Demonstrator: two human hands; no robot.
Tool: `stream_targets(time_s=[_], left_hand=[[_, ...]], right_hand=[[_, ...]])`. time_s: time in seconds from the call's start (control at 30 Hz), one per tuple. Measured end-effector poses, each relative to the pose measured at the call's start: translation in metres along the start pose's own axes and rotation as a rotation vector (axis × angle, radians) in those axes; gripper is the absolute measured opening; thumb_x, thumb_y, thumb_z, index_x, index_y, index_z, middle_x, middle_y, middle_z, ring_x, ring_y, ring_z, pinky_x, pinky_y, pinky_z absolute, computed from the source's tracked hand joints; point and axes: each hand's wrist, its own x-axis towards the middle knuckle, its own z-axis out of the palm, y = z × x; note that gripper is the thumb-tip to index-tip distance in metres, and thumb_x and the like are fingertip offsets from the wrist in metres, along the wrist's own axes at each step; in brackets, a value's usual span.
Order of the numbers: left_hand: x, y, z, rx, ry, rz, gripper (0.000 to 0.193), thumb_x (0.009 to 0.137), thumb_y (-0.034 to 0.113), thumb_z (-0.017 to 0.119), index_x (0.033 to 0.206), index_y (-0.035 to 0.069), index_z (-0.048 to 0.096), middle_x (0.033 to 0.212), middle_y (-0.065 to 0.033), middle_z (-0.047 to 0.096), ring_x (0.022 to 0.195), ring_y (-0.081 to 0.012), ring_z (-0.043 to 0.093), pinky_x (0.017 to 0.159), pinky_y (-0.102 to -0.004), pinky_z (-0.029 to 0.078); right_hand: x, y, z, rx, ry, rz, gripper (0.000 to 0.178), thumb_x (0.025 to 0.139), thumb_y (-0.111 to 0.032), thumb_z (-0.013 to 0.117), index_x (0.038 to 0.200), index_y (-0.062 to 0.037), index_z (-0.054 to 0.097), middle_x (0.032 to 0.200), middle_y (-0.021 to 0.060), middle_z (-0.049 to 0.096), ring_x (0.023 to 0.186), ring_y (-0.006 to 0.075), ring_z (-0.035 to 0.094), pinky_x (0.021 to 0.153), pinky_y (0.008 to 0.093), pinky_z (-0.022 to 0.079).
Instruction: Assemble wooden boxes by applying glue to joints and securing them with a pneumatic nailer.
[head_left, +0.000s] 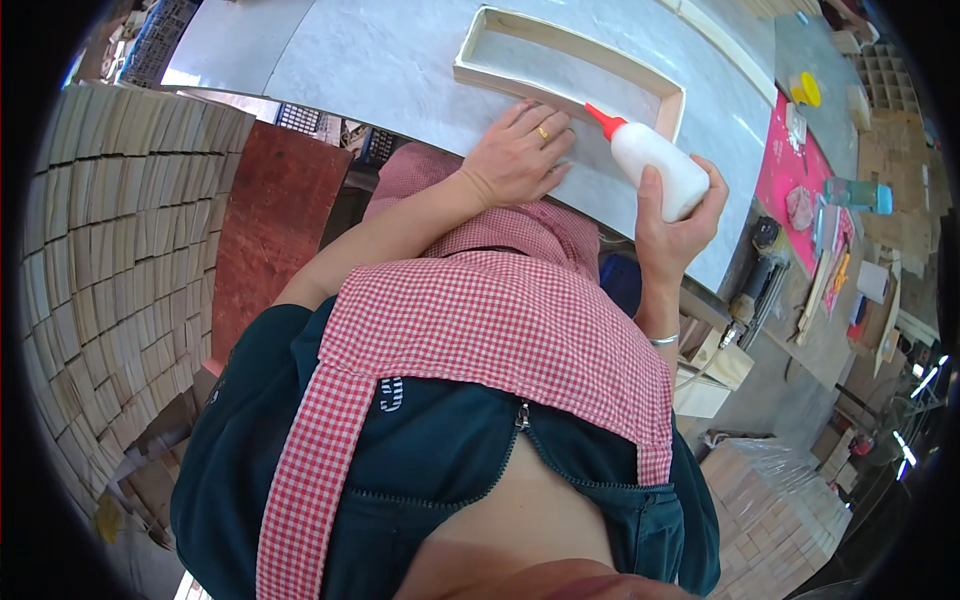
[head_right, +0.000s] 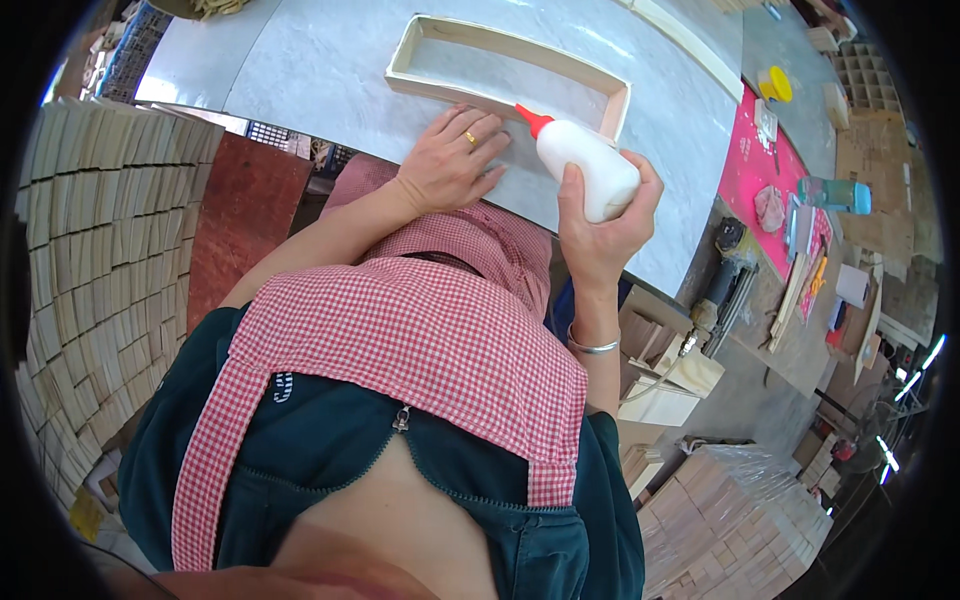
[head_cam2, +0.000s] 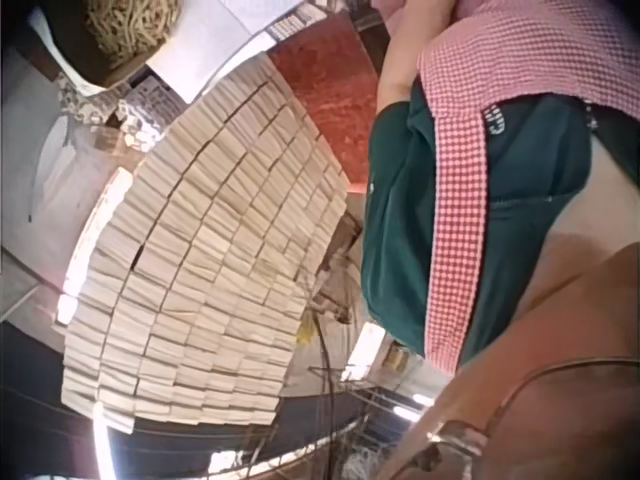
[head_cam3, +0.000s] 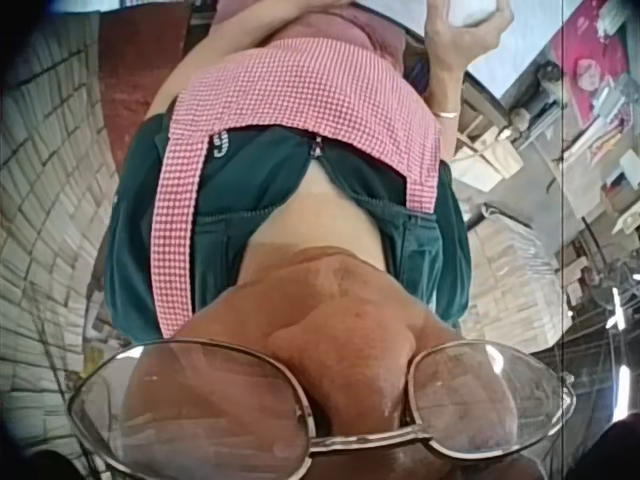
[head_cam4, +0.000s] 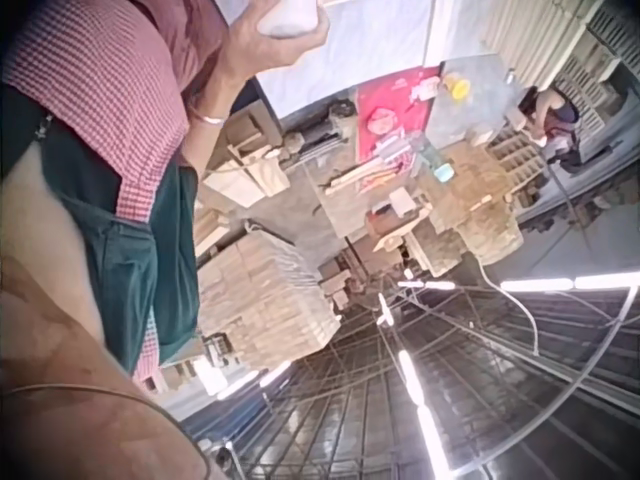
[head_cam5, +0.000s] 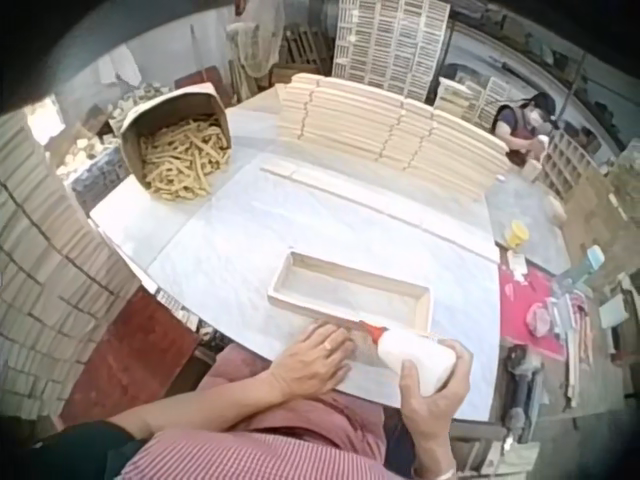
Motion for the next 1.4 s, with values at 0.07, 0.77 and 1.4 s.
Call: stream_targets(time_s=[0.07,0.77,1.4], left_hand=[[0.001,0.000,0.001,0.008,-0.002,0.004,0.035,0.088,0.030,0.066,0.115,0.007,0.064,0.125,-0.0100,0.060,0.117,-0.0260,0.056,0.112,-0.0415,0.038],[0.033,0.006,0.008,0.008,-0.024,0.018,0.034,0.088,0.025,0.066,0.115,0.004,0.063,0.126,-0.0116,0.058,0.116,-0.0289,0.055,0.109,-0.0425,0.039],[0.144,0.061,0.046,0.040,-0.270,-0.026,0.043,0.086,0.018,0.067,0.126,0.003,0.062,0.128,-0.0161,0.058,0.117,-0.0370,0.055,0.104,-0.0462,0.042]], right_hand=[[0.000,0.006,-0.009,-0.018,0.016,0.010,0.052,0.082,-0.017,0.080,0.124,-0.0014,0.053,0.108,0.0151,0.063,0.085,0.0250,0.063,0.074,0.0341,0.053],[0.018,0.054,-0.065,-0.141,0.222,0.175,0.051,0.084,-0.020,0.078,0.123,0.0007,0.053,0.108,0.0177,0.062,0.091,0.0268,0.062,0.080,0.0369,0.052],[0.299,0.419,-0.179,-0.515,0.519,0.368,0.044,0.077,-0.033,0.078,0.101,-0.0010,0.060,0.098,0.0171,0.062,0.086,0.0318,0.060,0.079,0.0425,0.052]])
